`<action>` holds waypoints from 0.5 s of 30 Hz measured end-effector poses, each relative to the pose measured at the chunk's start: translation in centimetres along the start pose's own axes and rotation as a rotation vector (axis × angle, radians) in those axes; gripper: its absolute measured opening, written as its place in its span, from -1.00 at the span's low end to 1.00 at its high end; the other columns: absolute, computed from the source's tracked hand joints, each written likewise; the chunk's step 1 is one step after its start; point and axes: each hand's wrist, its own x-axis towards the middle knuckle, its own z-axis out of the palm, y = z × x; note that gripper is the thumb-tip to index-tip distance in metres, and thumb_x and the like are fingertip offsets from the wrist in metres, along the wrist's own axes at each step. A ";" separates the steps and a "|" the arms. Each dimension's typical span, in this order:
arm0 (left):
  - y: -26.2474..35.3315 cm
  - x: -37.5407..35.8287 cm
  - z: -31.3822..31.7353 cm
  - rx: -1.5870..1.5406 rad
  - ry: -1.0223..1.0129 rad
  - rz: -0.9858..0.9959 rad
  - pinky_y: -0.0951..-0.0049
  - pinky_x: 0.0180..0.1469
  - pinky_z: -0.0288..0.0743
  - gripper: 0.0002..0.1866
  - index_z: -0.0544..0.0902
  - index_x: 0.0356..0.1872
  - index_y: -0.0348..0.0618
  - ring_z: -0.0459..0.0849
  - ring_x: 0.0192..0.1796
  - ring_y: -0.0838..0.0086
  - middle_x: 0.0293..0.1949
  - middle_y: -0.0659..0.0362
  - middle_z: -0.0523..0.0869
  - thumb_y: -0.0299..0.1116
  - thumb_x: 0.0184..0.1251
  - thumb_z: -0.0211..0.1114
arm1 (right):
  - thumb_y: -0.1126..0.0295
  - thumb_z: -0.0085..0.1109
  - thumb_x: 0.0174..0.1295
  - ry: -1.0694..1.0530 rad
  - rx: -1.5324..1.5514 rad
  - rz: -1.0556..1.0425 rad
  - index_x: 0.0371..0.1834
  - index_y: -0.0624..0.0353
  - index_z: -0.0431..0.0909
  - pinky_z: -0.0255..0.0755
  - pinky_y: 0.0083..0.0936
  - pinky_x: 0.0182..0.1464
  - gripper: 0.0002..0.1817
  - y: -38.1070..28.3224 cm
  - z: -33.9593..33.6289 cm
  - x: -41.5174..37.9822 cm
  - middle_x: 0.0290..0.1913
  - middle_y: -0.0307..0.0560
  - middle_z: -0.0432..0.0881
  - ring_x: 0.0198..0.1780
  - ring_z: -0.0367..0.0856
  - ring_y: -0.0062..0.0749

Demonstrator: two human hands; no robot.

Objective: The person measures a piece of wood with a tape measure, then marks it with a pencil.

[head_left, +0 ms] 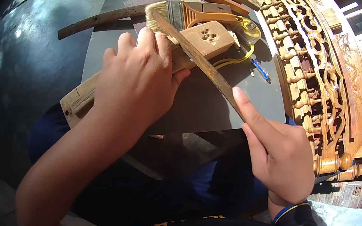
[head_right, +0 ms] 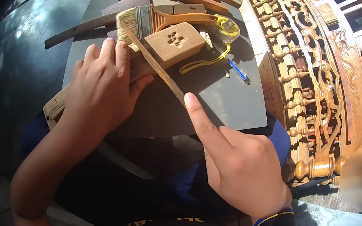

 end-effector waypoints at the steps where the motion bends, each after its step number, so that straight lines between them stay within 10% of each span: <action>1: -0.3 -0.1 0.0 0.014 0.006 -0.009 0.09 0.04 0.63 -0.34 0.60 0.20 -0.39 0.68 0.09 0.08 0.08 -0.02 0.67 0.04 0.42 0.50 | 0.60 0.31 0.40 -0.008 0.003 -0.013 0.59 0.05 0.59 0.40 -0.17 -0.42 -0.35 0.3 0.2 0.2 -0.54 0.07 0.52 -0.57 0.53 0.01; 15: 0.0 0.0 0.3 0.033 0.035 0.005 0.08 0.13 0.63 -0.36 0.61 0.20 -0.36 0.68 0.11 0.08 0.08 -0.01 0.67 0.05 0.43 0.50 | 0.63 0.34 0.35 0.081 0.083 -0.064 0.50 0.11 0.67 0.38 -0.25 -0.44 -0.40 1.4 3.6 3.1 -0.53 0.11 0.58 -0.58 0.53 0.00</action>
